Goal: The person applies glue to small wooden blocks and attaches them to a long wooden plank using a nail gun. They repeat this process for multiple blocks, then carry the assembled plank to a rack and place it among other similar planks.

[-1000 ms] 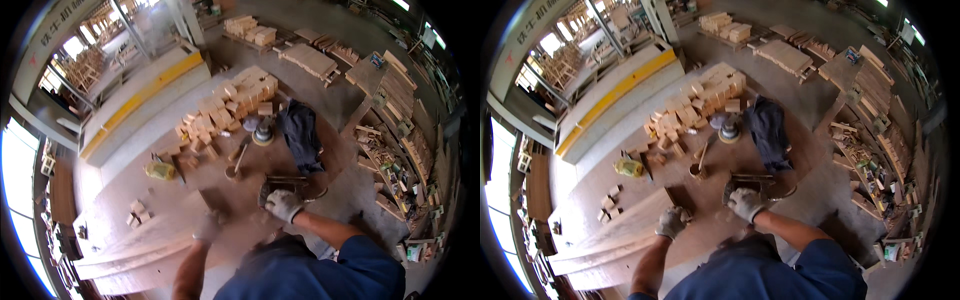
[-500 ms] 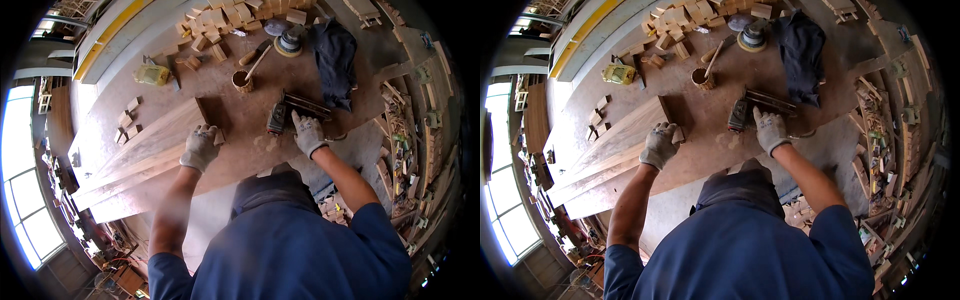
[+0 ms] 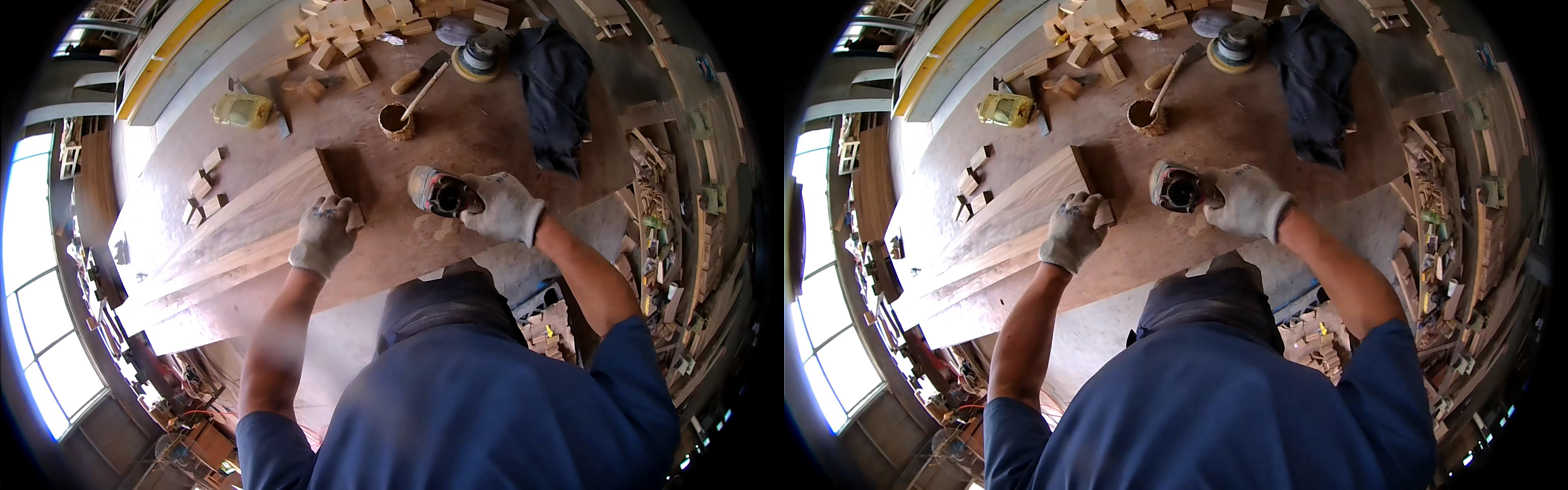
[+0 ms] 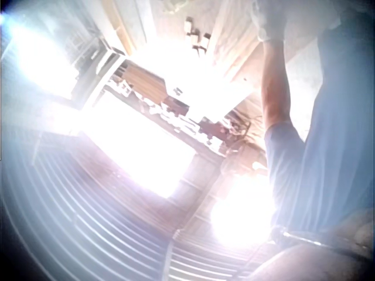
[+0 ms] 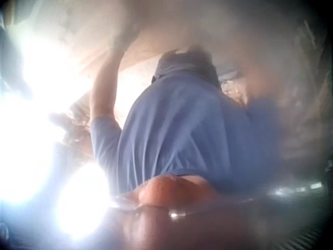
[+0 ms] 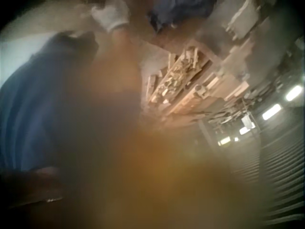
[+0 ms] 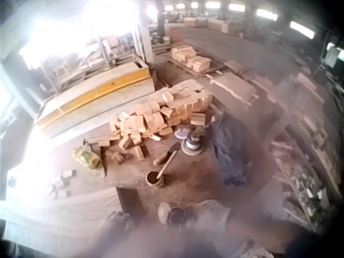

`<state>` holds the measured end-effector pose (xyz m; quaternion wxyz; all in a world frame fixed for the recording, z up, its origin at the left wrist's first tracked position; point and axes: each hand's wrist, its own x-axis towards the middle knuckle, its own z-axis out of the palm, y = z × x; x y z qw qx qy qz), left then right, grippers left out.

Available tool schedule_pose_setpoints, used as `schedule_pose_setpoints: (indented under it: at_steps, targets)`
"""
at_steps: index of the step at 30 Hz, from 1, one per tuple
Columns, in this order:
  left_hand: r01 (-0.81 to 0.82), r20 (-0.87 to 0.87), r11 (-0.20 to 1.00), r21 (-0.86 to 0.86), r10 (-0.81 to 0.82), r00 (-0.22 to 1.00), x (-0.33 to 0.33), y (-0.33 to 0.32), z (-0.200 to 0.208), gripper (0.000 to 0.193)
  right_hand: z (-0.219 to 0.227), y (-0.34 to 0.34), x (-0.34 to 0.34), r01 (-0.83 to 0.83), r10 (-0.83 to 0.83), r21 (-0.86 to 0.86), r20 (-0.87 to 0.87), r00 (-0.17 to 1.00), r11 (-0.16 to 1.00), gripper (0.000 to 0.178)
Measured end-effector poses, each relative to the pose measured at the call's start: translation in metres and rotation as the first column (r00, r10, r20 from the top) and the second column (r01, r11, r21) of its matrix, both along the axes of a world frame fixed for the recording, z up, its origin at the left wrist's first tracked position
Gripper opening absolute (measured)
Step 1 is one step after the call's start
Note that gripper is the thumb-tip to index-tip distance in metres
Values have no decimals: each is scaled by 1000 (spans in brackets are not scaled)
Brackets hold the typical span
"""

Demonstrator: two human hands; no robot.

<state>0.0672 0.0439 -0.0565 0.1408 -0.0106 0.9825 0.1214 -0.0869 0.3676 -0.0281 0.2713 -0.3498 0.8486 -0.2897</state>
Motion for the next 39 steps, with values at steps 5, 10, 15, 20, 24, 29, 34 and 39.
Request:
schedule_pose_setpoints:
  at_steps: [5,10,15,20,24,29,34,39]
  targets:
    - [0,-3,1000,2,0,1000,2,-4,-8,49,1,-30,-5,-164,164,-11,138,977,986,27]
    - [-34,-7,999,11,35,999,2,-1,-10,51,-23,-49,6,-145,151,-66,83,985,987,28]
    - [-39,-21,999,15,39,999,3,-1,-11,53,-31,-58,8,-201,201,-19,55,978,979,28]
    - [-38,6,999,-5,38,999,2,-1,-10,52,-41,-61,8,-198,198,6,26,980,980,27]
    - [-31,-17,999,6,32,999,3,-1,-10,51,-32,-64,7,-215,214,16,34,976,977,28]
    - [-25,-43,1000,17,26,999,4,-3,-16,51,-32,-63,7,-208,208,-1,49,977,978,30]
    - [-30,-30,999,11,31,999,3,-2,-12,51,-33,-63,7,-226,222,67,62,973,972,32]
    - [-33,-25,999,-2,33,999,3,-2,-13,51,-27,-65,7,-252,250,77,35,968,965,34]
